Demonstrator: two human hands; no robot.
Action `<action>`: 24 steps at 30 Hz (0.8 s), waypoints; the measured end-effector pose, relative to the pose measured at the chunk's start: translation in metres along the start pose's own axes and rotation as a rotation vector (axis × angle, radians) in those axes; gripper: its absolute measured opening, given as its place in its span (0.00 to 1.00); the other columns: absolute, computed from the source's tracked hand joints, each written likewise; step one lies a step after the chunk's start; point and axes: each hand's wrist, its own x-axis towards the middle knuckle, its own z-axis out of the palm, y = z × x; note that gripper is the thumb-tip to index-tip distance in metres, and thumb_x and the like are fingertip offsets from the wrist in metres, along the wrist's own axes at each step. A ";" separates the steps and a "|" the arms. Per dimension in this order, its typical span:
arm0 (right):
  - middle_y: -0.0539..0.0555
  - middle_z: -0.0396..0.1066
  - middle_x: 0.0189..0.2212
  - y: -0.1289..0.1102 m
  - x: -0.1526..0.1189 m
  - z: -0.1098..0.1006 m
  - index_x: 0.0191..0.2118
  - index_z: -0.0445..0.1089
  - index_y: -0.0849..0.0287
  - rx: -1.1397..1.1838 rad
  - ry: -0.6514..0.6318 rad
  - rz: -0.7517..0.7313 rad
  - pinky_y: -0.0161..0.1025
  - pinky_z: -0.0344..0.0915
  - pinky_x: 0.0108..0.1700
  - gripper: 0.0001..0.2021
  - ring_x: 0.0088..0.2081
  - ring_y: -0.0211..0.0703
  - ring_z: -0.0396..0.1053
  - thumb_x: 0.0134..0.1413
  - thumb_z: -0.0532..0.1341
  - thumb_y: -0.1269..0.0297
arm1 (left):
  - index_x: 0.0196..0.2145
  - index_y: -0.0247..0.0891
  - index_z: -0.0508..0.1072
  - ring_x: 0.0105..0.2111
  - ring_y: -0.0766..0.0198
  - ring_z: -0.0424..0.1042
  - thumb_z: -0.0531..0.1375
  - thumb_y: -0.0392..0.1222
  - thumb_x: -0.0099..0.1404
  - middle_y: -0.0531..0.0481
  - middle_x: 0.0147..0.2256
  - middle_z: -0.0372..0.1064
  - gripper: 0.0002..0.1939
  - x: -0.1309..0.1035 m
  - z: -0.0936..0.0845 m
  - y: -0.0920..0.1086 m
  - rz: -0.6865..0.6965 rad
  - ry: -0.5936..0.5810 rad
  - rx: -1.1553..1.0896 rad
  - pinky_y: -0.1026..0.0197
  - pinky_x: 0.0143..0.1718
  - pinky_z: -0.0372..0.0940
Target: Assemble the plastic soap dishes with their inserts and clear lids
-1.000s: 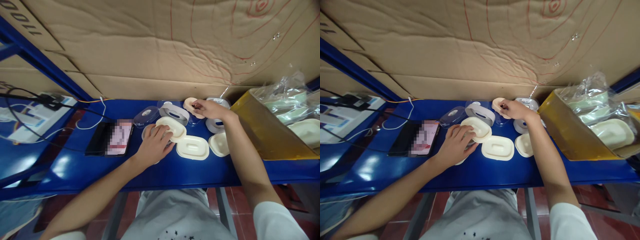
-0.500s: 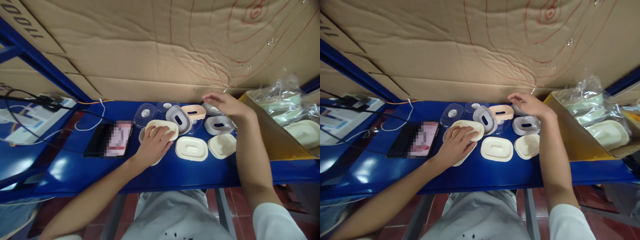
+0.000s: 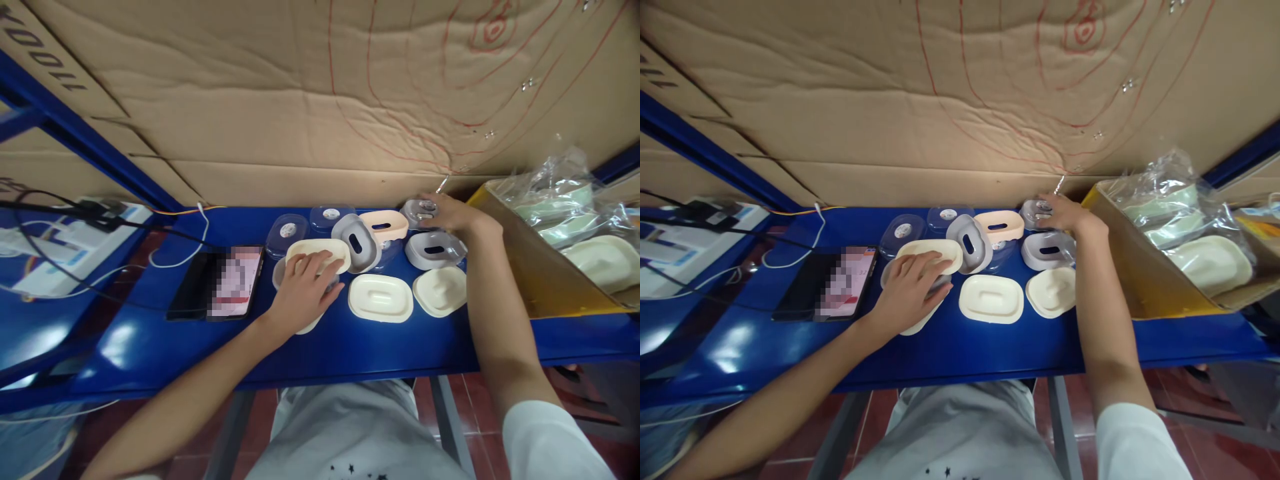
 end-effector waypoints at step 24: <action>0.59 0.85 0.48 -0.052 -0.032 -0.019 0.46 0.83 0.54 -0.018 -0.167 -0.050 0.46 0.74 0.51 0.12 0.48 0.59 0.81 0.58 0.67 0.63 | 0.62 0.39 0.75 0.57 0.43 0.75 0.60 0.45 0.79 0.35 0.61 0.74 0.18 -0.001 0.000 0.000 0.002 -0.072 -0.059 0.41 0.60 0.63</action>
